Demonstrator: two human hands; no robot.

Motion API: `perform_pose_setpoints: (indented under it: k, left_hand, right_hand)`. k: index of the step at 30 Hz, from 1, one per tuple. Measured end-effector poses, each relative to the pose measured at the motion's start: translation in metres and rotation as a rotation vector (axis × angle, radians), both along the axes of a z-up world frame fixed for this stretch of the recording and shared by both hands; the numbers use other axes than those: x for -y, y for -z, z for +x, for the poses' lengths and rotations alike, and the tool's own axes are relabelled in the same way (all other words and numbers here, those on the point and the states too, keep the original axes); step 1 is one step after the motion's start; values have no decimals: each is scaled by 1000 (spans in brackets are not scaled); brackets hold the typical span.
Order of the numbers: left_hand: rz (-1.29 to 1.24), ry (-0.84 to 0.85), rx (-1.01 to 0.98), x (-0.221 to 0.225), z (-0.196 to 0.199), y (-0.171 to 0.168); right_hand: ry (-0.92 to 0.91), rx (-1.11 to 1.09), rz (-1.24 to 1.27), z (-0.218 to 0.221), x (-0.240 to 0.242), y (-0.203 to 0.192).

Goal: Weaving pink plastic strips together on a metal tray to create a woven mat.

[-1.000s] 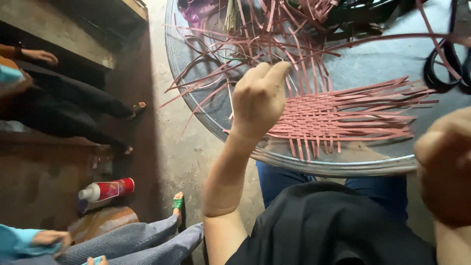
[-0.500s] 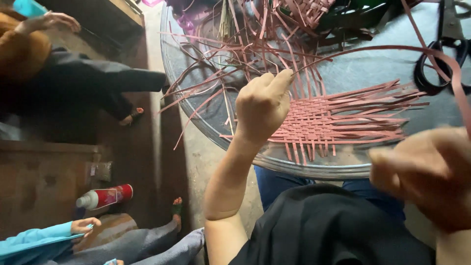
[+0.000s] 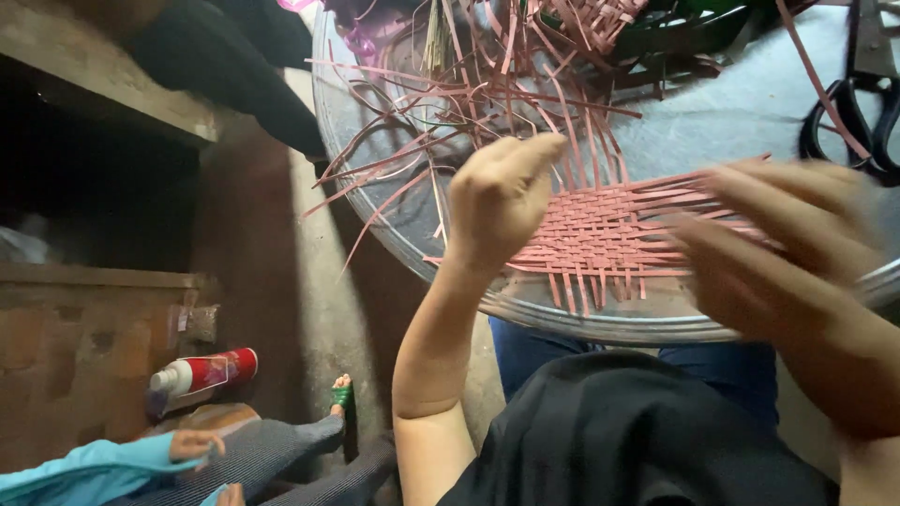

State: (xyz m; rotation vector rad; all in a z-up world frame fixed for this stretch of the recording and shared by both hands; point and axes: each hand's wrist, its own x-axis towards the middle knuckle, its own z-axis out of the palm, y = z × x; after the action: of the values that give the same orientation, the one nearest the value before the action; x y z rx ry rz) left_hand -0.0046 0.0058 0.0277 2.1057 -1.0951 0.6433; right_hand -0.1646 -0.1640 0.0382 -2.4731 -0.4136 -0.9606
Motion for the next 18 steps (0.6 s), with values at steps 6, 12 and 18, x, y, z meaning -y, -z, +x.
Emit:
perform_pose_setpoints:
  k: [6, 12, 18]
  left_hand:
    - [-29, 320, -284, -3, -13, -18]
    - [-186, 283, -528, -28, -4, -17]
    - [-260, 317, -633, -23, -7, -6]
  right_hand:
    - [2, 244, -167, 75, -7, 7]
    - [27, 131, -84, 65, 10, 13]
    - [27, 133, -113, 65, 10, 16]
